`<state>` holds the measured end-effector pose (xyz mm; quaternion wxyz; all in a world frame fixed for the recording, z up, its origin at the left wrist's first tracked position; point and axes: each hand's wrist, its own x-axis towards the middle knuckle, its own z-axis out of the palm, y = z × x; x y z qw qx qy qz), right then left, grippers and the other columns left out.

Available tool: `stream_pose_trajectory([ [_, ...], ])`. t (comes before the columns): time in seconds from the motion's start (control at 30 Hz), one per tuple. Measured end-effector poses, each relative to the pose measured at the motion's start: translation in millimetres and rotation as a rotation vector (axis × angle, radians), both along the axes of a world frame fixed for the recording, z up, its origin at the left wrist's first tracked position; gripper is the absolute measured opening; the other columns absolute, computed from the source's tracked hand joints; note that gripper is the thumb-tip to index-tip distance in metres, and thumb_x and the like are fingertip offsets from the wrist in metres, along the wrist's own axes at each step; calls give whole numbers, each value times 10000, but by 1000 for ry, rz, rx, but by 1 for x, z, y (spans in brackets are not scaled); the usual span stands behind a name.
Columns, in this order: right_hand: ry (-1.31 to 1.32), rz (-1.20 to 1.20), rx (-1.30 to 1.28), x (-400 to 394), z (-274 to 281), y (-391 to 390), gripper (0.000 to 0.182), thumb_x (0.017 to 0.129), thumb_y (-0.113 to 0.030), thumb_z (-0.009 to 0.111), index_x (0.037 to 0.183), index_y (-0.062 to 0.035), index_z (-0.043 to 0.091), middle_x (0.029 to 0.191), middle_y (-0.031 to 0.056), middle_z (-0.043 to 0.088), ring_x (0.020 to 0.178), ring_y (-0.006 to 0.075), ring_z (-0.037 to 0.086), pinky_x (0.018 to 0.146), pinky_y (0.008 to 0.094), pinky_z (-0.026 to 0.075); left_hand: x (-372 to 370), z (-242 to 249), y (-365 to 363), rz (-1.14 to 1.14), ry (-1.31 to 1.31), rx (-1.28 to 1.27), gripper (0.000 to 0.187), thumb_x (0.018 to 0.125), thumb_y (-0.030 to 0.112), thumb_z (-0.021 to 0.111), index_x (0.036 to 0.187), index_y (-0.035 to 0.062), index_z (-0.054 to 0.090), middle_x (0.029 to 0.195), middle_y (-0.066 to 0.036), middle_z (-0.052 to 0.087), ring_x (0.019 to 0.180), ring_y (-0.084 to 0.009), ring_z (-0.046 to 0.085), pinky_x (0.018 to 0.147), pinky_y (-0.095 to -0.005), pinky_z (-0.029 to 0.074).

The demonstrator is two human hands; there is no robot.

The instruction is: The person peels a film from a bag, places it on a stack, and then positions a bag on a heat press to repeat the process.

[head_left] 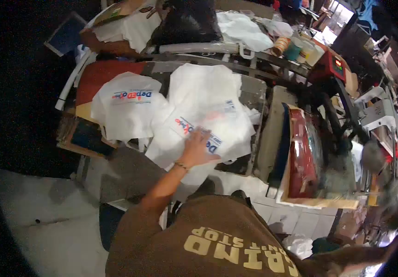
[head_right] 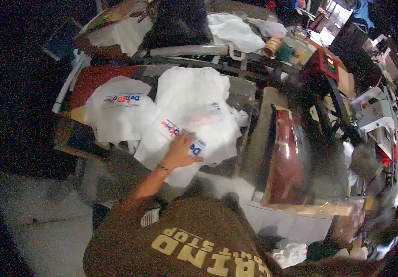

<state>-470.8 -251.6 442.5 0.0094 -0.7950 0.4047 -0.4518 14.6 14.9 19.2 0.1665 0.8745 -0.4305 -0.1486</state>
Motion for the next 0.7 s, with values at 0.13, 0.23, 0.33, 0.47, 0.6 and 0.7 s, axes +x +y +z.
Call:
stream_pose_trajectory([
  [0.13, -193, -117, 901, -24, -188, 33, 312, 1009, -237, 582, 793, -13, 600, 710, 78, 635, 637, 136, 574, 595, 305, 438, -19, 10, -9, 12, -35, 117, 1208, 632, 555, 846, 1564, 74, 247, 1606, -323, 58, 1435, -588, 119, 1064, -761, 208],
  [0.23, 380, 30, 730, -48, -325, 22, 426, 1040, -322, 515, 798, 23, 576, 684, 23, 558, 656, 128, 492, 575, 337, 397, -31, 17, -3, -28, -65, 58, 1229, 623, 519, 853, 1564, 47, 219, 1612, -320, 24, 1442, -583, 109, 1042, -784, 212],
  [0.33, 57, 52, 696, -28, -324, 31, 474, 1050, -351, 494, 717, -16, 465, 638, -21, 412, 633, 104, 338, 529, 325, 258, -39, 17, 6, -63, -56, 87, 1124, 667, 385, 828, 1545, 21, 228, 1591, -325, 92, 1415, -575, 191, 1038, -722, 309],
  [0.47, -114, 10, 698, -46, -341, 26, 495, 1053, -346, 512, 642, -141, 327, 583, -71, 290, 555, 53, 254, 507, 295, 176, -23, 29, 12, -17, 149, -157, 615, 780, 219, 721, 1315, 2, 509, 1325, -303, 528, 1186, -458, 556, 914, -513, 511],
  [0.6, -203, -115, 702, -20, -314, 33, 515, 1040, -402, 531, 630, -132, 378, 604, -73, 338, 563, 54, 289, 519, 269, 208, 26, 64, 16, 42, -9, -214, 120, 819, 92, 616, 887, -7, 624, 843, -250, 646, 835, -428, 653, 730, -493, 524],
  [0.7, -300, -61, 316, 26, -287, 46, 423, 1031, -353, 501, 738, -54, 558, 666, -5, 516, 564, 118, 414, 507, 305, 317, 54, 122, 6, 166, -110, -313, 86, 810, 69, 587, 820, -8, 624, 796, -263, 632, 774, -447, 641, 690, -525, 499],
])
